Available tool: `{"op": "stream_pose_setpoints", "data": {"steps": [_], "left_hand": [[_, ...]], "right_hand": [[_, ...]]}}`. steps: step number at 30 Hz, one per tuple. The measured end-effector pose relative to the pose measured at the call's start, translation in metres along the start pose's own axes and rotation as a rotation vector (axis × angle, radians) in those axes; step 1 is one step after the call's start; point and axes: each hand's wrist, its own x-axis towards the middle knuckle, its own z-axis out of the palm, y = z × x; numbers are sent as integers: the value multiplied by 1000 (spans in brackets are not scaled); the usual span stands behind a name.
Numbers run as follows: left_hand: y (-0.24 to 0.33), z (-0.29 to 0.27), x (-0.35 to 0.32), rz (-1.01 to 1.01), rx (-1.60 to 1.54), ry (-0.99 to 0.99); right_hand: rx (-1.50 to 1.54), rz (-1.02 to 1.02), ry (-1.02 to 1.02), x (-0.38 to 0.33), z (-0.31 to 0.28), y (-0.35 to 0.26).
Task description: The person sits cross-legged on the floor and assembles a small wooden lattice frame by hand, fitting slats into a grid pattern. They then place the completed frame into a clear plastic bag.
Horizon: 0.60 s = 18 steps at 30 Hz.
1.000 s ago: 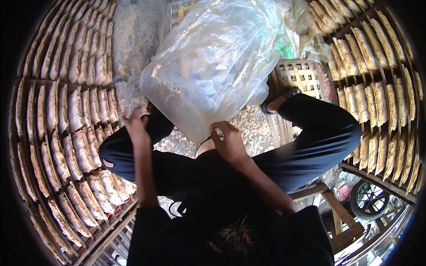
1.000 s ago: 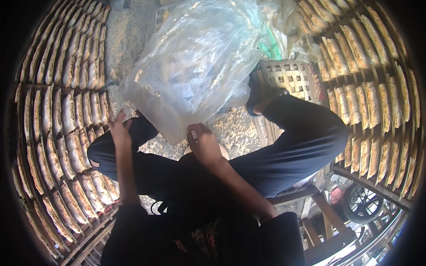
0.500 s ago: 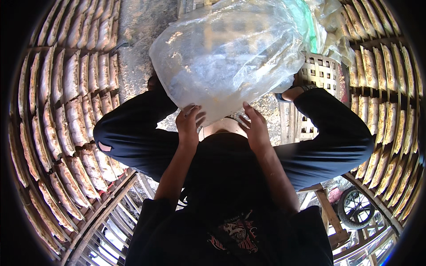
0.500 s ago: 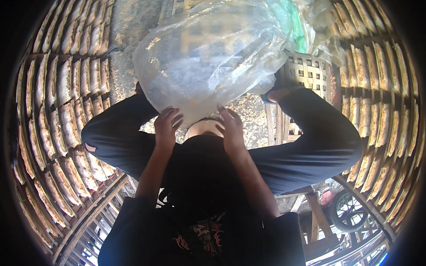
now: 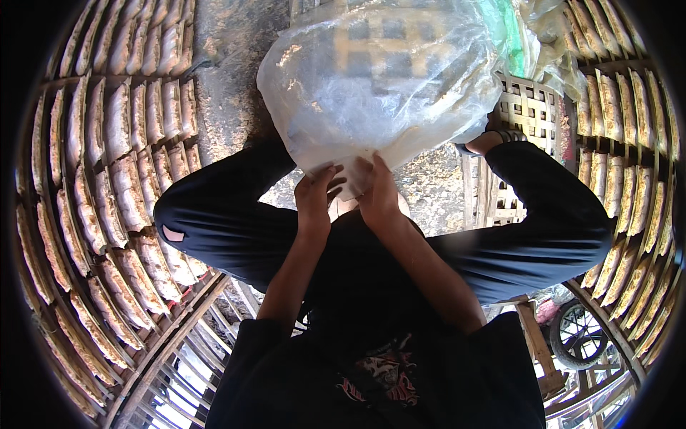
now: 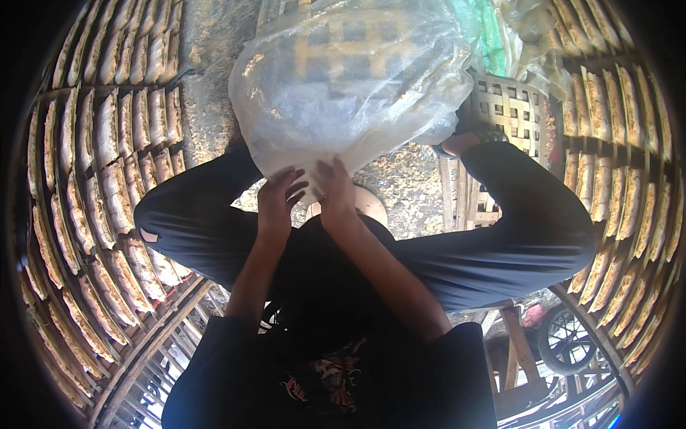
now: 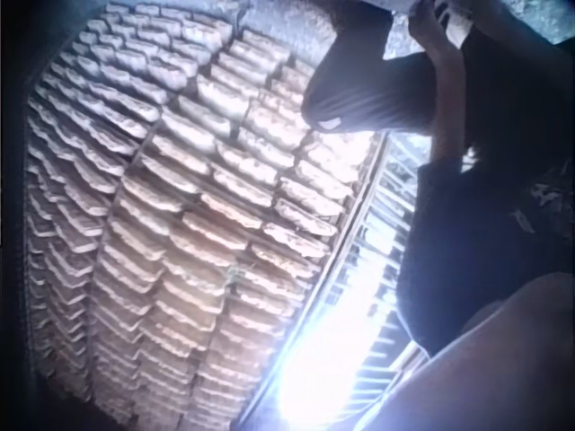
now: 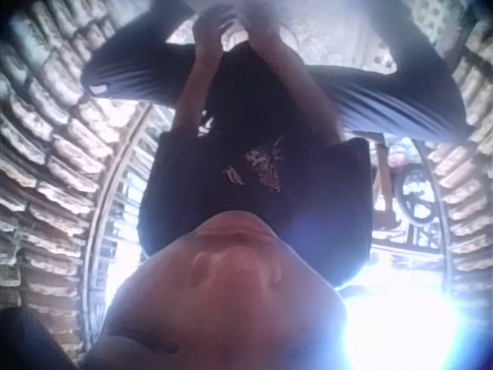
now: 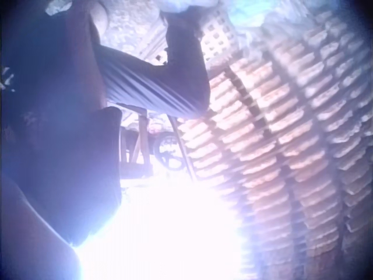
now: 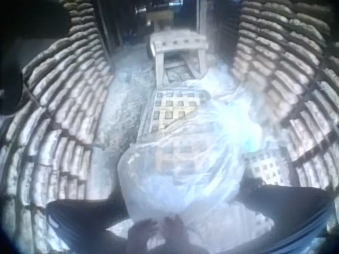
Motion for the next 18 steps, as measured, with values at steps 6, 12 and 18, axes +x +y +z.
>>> {"op": "stream_pose_setpoints", "data": {"steps": [6,12,18], "left_hand": [[-5,-4,2,-5,39,20],[-2,-2,6,-28,93,123],[-1,1,4,-35,75,126]], "right_hand": [[-643,-99,132,-3,13,-4],[-154,-75,246,-17,-2,-9],[-693,-210,84,0,5,-4]]}}
